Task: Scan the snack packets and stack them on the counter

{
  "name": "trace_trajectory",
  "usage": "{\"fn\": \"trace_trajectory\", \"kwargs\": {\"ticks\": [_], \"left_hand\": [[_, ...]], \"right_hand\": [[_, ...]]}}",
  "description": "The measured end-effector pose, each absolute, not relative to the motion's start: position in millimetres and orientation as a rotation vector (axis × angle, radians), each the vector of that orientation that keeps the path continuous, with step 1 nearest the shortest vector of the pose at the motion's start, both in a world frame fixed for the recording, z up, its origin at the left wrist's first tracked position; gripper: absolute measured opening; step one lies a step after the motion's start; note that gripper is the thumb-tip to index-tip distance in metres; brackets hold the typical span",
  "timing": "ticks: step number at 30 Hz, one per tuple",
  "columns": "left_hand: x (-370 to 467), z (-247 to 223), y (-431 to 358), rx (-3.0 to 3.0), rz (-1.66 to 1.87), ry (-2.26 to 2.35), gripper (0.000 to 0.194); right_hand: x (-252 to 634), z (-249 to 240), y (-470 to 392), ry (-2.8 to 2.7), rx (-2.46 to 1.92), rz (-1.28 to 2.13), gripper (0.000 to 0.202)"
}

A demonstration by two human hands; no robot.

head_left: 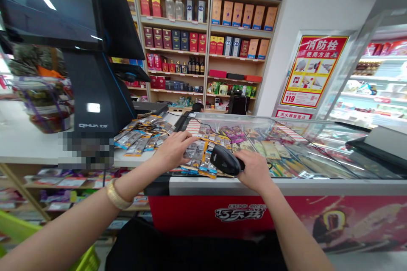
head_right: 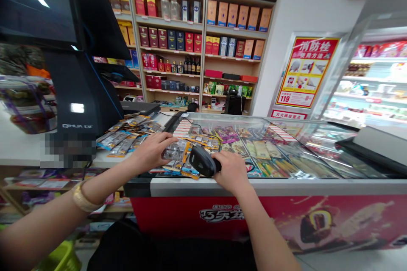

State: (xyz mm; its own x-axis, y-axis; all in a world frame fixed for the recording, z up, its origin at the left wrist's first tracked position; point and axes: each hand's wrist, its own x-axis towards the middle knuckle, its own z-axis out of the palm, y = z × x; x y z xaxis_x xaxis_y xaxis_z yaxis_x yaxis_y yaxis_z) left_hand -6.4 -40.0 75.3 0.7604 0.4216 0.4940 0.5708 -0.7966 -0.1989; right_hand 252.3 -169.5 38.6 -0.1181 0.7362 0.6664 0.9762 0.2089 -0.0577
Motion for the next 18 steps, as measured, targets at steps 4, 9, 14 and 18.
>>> {"fn": "trace_trajectory", "kwargs": {"ticks": [4,9,14,18], "left_hand": [[-4.3,75.8,-45.3,-2.641,-0.557,-0.760,0.052],[-1.9,68.1,-43.9,-2.720,-0.587,-0.951,0.053],[6.8,56.0,-37.6,-2.733,-0.547,-1.261,0.054],[25.6,51.7,-36.4,-2.560,-0.290,-1.566,0.061]], "right_hand": [[251.0,38.2,-166.9,-1.914,-1.591,-0.489,0.025],[258.0,30.7,-169.0,-1.814,-1.589,-0.487,0.027],[267.3,20.4,-169.9,-1.773,-1.605,-0.540,0.029],[272.1,14.3,-167.1,-1.789,-1.616,-0.558,0.031]]}}
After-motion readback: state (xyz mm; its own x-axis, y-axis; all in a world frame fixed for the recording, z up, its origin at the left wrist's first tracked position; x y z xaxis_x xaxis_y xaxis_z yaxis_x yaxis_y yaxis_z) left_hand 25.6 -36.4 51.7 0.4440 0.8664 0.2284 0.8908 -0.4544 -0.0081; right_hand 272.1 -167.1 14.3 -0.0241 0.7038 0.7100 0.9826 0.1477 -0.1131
